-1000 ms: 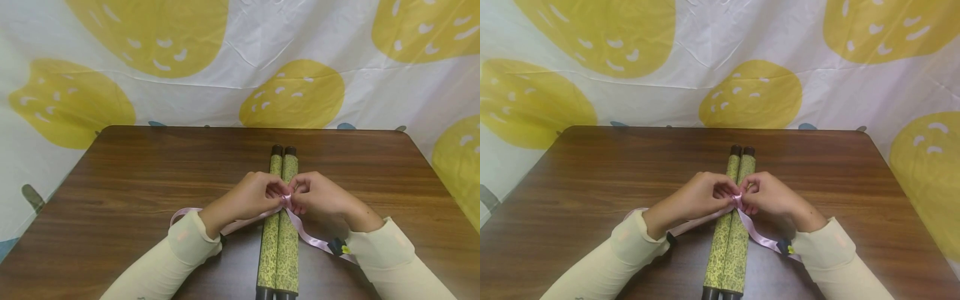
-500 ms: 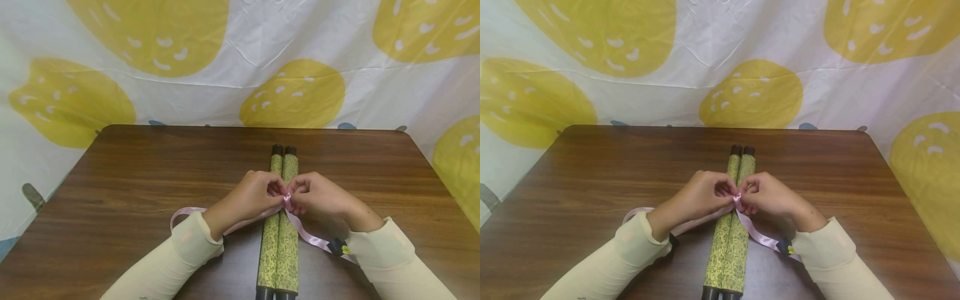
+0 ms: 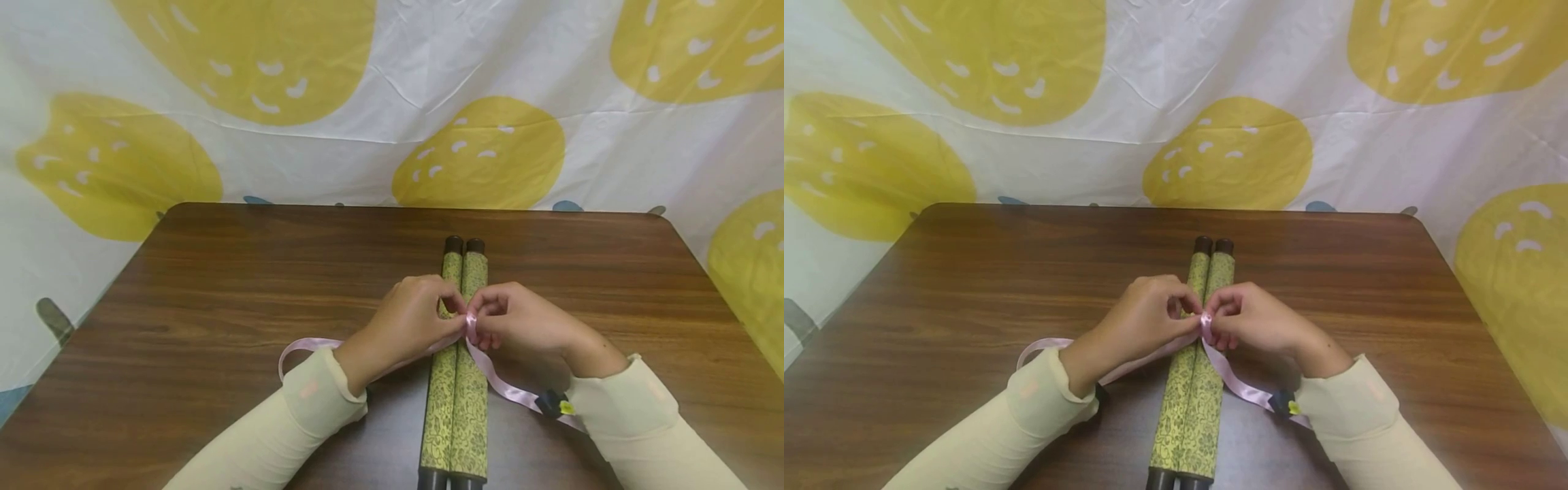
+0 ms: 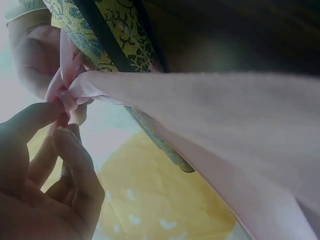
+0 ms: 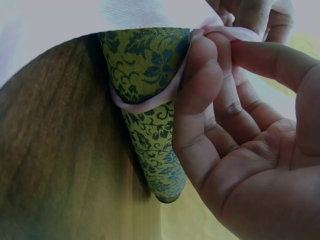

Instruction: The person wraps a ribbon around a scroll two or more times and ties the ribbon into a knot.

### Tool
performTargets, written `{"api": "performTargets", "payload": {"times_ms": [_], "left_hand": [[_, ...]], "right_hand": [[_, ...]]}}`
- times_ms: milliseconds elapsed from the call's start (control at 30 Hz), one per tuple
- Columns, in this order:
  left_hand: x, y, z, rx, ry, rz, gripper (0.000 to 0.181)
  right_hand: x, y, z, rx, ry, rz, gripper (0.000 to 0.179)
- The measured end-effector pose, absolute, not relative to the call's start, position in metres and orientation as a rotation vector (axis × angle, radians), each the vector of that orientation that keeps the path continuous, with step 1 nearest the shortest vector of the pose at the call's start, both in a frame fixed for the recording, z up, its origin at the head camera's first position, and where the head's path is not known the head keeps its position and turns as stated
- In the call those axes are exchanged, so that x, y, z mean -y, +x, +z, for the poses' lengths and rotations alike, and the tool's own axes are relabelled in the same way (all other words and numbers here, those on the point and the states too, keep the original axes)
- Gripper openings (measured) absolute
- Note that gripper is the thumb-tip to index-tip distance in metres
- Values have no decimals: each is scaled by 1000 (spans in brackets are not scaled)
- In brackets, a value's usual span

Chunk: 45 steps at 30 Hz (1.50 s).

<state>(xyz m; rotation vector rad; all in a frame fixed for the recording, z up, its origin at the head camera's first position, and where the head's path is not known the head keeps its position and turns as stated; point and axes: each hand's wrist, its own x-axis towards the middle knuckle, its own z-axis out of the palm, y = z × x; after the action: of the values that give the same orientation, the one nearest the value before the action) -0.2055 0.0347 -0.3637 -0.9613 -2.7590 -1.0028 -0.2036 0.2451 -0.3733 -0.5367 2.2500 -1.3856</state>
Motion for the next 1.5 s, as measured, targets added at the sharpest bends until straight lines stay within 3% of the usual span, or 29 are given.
{"api": "performTargets", "payload": {"times_ms": [433,933,1500], "left_hand": [[-38,-204,-361,2823,-990,-960,3],[-23,-218,-360,2706,-1026,-1945,5],[-20,-220,-368,2601,-946,-2117,7]], "right_hand": [[-243,-200,-371,-2288,-555,-1390,8],[-253,-200,-368,-2359,-562,-1387,4],[-263,-188,-367,-2444,-376,-1495,8]]}}
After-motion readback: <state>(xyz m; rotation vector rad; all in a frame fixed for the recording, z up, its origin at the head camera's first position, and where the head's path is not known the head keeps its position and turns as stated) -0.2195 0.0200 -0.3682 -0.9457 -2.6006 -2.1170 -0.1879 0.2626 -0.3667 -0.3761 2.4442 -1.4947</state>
